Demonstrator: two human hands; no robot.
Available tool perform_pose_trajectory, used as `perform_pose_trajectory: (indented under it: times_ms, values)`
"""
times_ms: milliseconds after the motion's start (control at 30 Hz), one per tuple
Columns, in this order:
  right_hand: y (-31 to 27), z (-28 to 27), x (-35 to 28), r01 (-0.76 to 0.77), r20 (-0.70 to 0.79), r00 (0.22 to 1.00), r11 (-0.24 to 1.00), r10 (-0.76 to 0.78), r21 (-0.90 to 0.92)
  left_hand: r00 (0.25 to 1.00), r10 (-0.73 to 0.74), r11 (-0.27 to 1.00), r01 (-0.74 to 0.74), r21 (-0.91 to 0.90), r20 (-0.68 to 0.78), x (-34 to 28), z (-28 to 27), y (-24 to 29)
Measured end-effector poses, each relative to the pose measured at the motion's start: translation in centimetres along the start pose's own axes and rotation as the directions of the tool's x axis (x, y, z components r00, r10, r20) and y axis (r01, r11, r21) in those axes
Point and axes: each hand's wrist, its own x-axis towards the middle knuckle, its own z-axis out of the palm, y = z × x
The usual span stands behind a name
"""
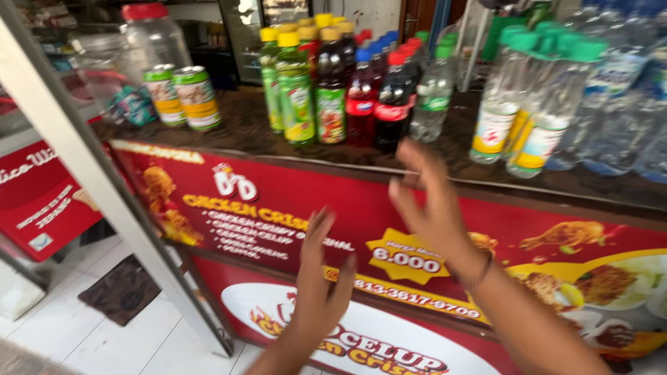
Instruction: The person repeatedly picks up various plastic beverage bottles from a display counter and places them into a pink basket on a stool. The person handles bottles of different brands and colors one at a time, moving them from the counter to the basket.
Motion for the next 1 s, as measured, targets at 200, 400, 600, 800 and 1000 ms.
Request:
perform_pose_trajectory:
  times_ms: [200, 400, 600, 800, 1000]
  values:
    - [12.1, -4.9, 12.4, -0.008, -0.189, 0.980, 0.930, -0.066, -0.367, 0.940, 0.269, 0.890, -0.325, 0.320, 0.209, 13.0, 9.0, 0.5]
    - [18.9, -3.8, 15.2, -0.248, -0.220, 0.960, 0.887, 0.172, -0.390, 0.980, 0.068, 0.988, -0.093, 0.122, 0.189, 16.8, 14.7, -1.7]
    - [17.7, -2.5, 14.5, -0.226, -0.201, 0.968, 0.863, 0.148, -0.453, 0.988, 0.036, 0.995, -0.049, 0.089, 0.150, 16.6, 16.5, -4.1]
    - [16.5, -2.4, 13.1, -0.299, -0.152, 0.954, 0.860, 0.259, -0.414, 0.990, 0.093, 0.991, -0.102, 0.083, 0.106, 15.9, 17.4, -4.8]
    - [17.6, -1.7, 12.5, -0.114, -0.202, 0.979, 0.923, 0.041, -0.368, 0.988, 0.149, 0.979, -0.152, 0.134, 0.026, 16.6, 18.0, -4.6]
